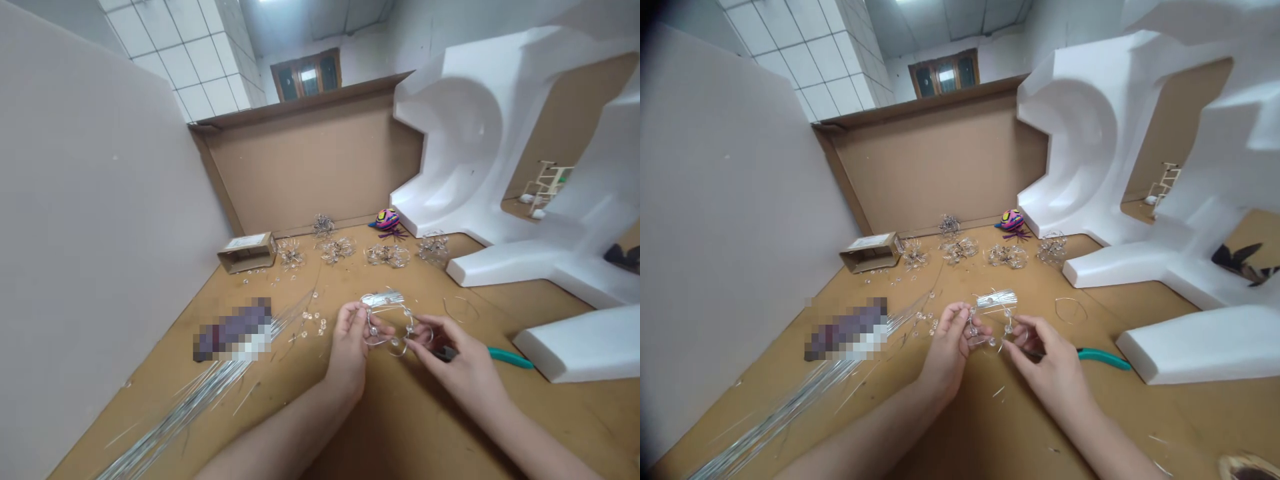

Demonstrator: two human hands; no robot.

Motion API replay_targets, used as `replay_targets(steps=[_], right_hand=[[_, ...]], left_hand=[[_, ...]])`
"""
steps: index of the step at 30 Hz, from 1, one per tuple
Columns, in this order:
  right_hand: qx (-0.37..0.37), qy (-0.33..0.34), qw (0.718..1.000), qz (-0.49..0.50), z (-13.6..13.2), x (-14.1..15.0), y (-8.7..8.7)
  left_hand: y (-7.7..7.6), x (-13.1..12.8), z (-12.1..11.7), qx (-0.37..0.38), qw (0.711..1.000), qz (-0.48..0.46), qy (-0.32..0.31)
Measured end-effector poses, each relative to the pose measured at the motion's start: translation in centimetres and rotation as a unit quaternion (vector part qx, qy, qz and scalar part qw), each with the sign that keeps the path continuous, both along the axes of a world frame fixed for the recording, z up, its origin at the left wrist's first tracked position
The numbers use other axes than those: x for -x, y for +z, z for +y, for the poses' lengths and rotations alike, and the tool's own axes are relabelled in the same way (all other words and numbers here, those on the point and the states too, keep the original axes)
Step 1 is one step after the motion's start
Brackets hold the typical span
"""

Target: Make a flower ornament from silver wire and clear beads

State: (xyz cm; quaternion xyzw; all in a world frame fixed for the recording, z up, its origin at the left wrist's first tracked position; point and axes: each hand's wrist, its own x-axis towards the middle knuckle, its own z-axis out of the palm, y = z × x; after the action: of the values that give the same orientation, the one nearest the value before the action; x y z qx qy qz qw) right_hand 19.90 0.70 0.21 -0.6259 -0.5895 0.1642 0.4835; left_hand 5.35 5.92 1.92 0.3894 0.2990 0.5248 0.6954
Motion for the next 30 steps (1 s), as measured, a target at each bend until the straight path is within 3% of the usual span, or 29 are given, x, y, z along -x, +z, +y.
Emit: replay_targets(steps=[8,19,26,30], right_hand=[[-0.042,-0.018,0.999,-0.011,0.2,-0.3,-0.5],[-0.026,0.062,0.995,0.075,0.3,0.2,0.1],[0.039,0.108,0.955,0.273,0.5,0.0,1.2],[0.118,0.077,0.948,0.284,0.4,-0.3,2.1]], left_hand=[[-0.1,0.2,0.3,-0.021,1.000,0.005,0.001],[0.0,0.7,1.0,-0.048,0.998,0.037,-0.005],[-0.1,0.8,1.1,-0.057,0.997,0.053,-0.013],[-0.1,0.6,1.1,-0.047,0.994,0.082,-0.045]])
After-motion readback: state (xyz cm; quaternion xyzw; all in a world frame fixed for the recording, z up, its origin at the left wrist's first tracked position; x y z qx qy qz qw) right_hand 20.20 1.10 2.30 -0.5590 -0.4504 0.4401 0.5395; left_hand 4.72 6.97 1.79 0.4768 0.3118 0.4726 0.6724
